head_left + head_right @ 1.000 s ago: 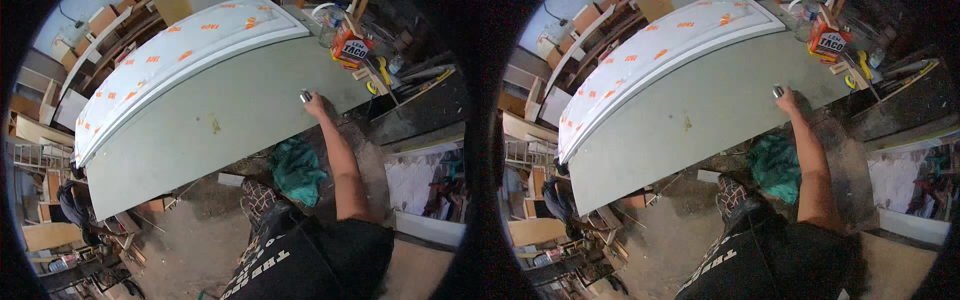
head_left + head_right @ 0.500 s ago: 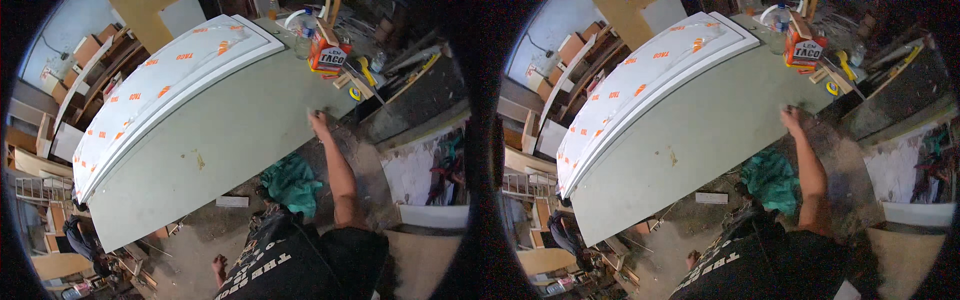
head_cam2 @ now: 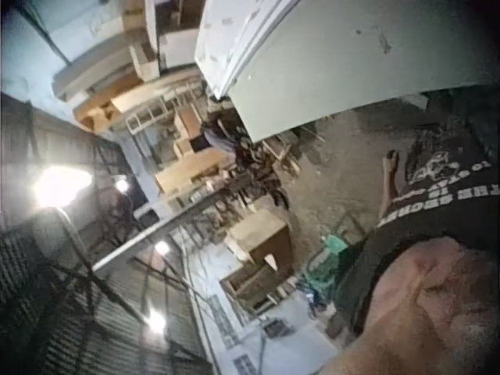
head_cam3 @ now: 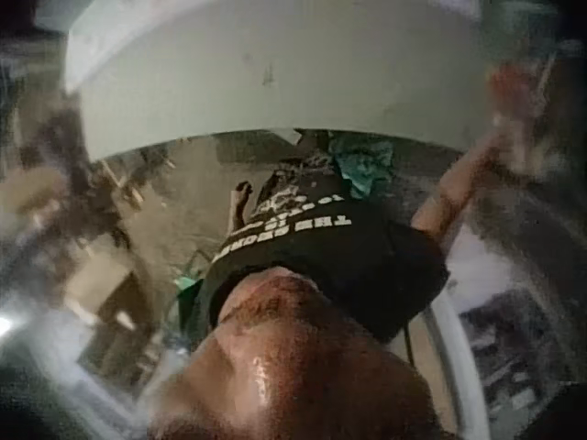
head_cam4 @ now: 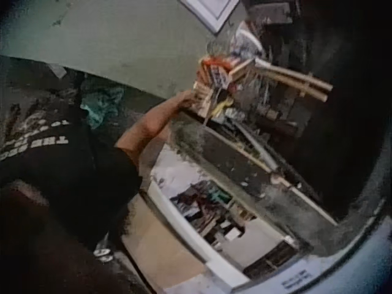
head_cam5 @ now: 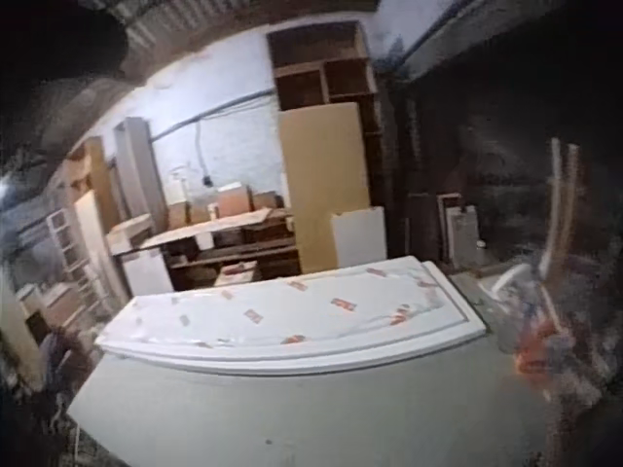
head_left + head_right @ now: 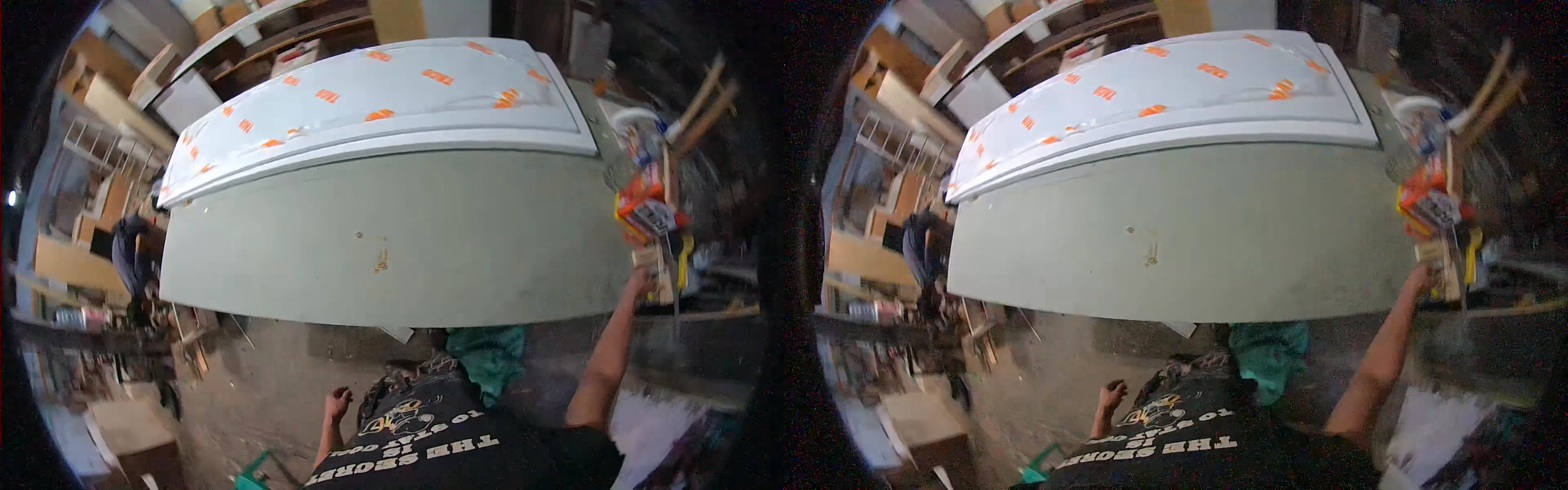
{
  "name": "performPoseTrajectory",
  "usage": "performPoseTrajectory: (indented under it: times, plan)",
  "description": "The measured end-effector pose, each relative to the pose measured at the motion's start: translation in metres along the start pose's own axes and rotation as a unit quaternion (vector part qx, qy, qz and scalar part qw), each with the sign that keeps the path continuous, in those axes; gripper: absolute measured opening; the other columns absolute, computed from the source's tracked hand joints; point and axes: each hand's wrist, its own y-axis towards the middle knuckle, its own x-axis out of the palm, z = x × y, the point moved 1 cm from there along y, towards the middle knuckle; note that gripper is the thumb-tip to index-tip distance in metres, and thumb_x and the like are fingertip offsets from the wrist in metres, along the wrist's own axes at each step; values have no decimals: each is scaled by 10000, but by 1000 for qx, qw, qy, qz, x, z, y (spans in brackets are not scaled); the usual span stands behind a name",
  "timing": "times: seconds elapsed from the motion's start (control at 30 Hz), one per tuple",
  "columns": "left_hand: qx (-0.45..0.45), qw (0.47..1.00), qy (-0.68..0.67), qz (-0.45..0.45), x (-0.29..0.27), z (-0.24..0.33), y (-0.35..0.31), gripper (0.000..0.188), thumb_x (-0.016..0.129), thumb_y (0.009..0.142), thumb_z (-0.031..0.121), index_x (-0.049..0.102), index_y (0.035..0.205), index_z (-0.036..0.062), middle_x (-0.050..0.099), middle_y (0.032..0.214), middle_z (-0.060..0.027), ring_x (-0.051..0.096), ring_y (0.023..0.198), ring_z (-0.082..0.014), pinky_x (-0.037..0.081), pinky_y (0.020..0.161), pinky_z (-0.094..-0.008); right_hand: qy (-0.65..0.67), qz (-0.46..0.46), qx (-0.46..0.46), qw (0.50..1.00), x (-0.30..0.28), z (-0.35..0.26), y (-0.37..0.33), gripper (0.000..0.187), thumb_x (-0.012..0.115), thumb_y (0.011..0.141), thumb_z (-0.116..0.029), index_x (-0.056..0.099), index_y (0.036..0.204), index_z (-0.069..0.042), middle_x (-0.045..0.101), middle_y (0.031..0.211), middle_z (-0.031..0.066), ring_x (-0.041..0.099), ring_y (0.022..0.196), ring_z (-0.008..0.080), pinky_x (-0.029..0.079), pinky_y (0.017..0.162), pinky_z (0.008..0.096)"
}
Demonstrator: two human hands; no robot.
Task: The person applies a laminate sheet to a wooden board using a wooden block to press it down, then trims the excess material from the edges with a knife and a metal ruler.
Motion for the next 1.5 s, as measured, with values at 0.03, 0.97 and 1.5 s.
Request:
performPoseTrajectory:
  times: [0.03,0.97,1.5]
  plan:
    - [-33,999,9,-4,3,-18,1,350,628,932,190,659,1170,-64,717,941,-151,691,812,-197,544,731,-325,80,-42,-80,993,15,29,6,614,567,948,-304,408,1464,-13,510,1408,246,554,1235,364,446,1005,467]
    - [-131,988,-87,7,-69,-140,40,329,670,866,225,717,1081,-19,732,859,-125,680,782,-190,529,708,-334,-313,-370,-560,672,59,35,-559,595,569,969,-304,379,1484,-73,408,1487,184,394,1374,356,326,1128,493]
    - [-159,925,-303,165,-301,-251,29,207,594,943,206,651,806,62,599,665,-27,536,531,-123,405,467,-287,-130,-510,-567,634,179,79,-897,389,677,865,-226,615,1228,-100,619,1219,136,548,1165,333,444,948,463]
